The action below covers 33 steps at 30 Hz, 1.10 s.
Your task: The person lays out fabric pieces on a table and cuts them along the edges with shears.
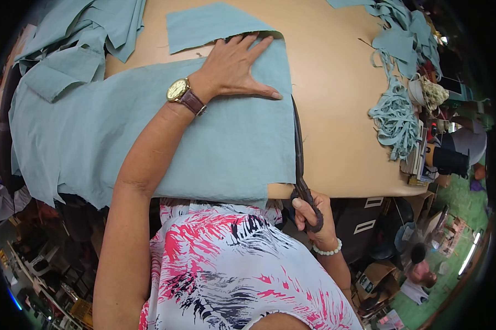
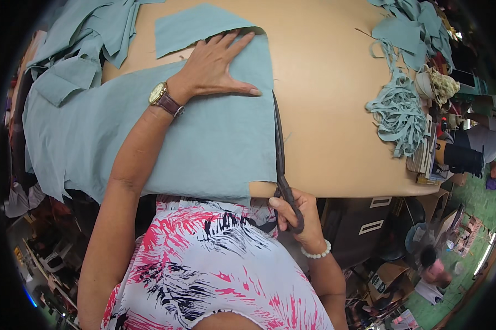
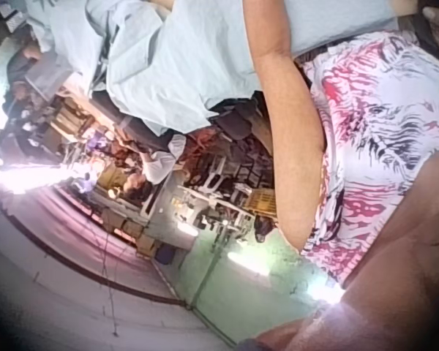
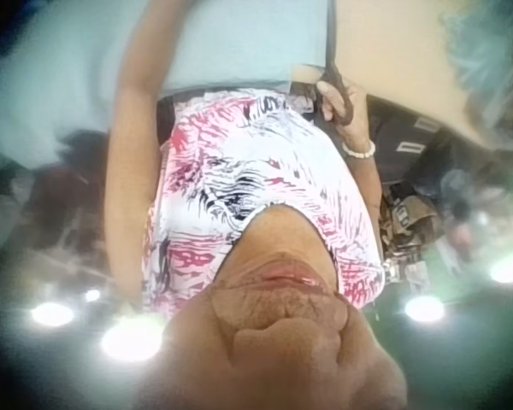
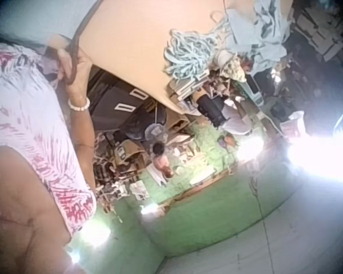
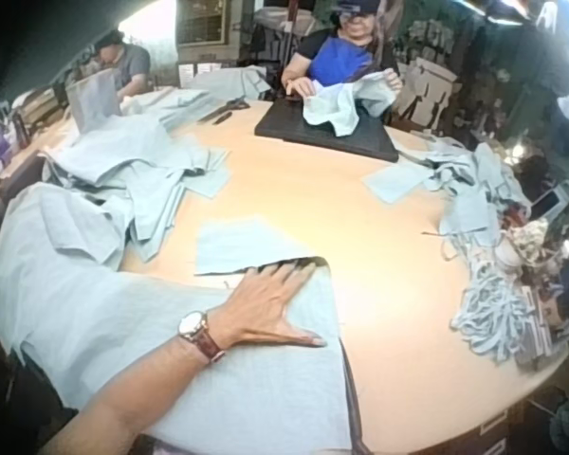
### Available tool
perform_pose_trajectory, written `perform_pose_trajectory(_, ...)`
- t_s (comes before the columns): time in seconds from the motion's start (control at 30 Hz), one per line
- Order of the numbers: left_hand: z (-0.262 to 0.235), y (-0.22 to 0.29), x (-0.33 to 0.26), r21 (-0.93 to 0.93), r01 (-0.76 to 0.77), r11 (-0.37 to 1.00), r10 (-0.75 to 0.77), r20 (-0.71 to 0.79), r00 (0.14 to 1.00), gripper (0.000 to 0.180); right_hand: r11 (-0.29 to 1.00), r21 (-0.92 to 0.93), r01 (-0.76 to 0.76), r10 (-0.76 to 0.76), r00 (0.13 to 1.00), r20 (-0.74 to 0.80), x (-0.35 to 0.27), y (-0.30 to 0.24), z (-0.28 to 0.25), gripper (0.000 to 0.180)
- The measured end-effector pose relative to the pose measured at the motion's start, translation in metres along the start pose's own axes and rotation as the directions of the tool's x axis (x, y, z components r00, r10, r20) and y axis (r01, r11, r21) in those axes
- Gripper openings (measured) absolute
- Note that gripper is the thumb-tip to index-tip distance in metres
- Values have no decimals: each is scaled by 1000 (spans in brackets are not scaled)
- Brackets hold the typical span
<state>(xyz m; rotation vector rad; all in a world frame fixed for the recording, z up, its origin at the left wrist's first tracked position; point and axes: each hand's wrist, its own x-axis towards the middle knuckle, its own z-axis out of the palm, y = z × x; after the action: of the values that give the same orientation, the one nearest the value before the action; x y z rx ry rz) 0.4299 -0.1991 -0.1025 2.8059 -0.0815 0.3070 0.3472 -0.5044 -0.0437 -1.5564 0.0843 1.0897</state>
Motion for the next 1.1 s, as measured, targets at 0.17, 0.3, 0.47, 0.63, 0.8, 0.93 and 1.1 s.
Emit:
perform_pose_trajectory(0.17, 0, 0, 0, -11, -1, 1000, 1, -7, 1000, 109, 983, 149, 104, -109, 994, 24, 5, 0, 2, 30)
perform_pose_trajectory(0.3, 0, 1, 1, -3, 6, 1000, -6, -9, 1000, 109, 984, 104, 144, -148, 988, 37, 16, -10, 3, 34)
perform_pose_trajectory(0.47, -1, 1, 0, -28, 8, 1000, -8, -1, 1000, 111, 979, 138, 150, -153, 988, 13, 27, -19, 6, 34)
perform_pose_trajectory(0.63, 0, 1, 1, -28, 13, 1000, -12, 7, 1000, 111, 978, 157, 140, -141, 990, -6, 29, -20, 6, 34)
perform_pose_trajectory(0.8, 3, 0, 0, 2, -3, 1000, 3, -60, 998, 112, 982, 145, 122, -122, 992, -9, 29, -21, 6, 32)
perform_pose_trajectory(0.93, 1, 0, 0, 2, 4, 1000, -4, -25, 1000, 112, 987, 121, 103, -101, 995, -21, 29, -23, 7, 30)
perform_pose_trajectory(1.1, -2, 1, 1, -17, 18, 1000, -17, 23, 1000, 112, 999, -12, 49, -49, 999, -12, 28, -25, 7, 28)
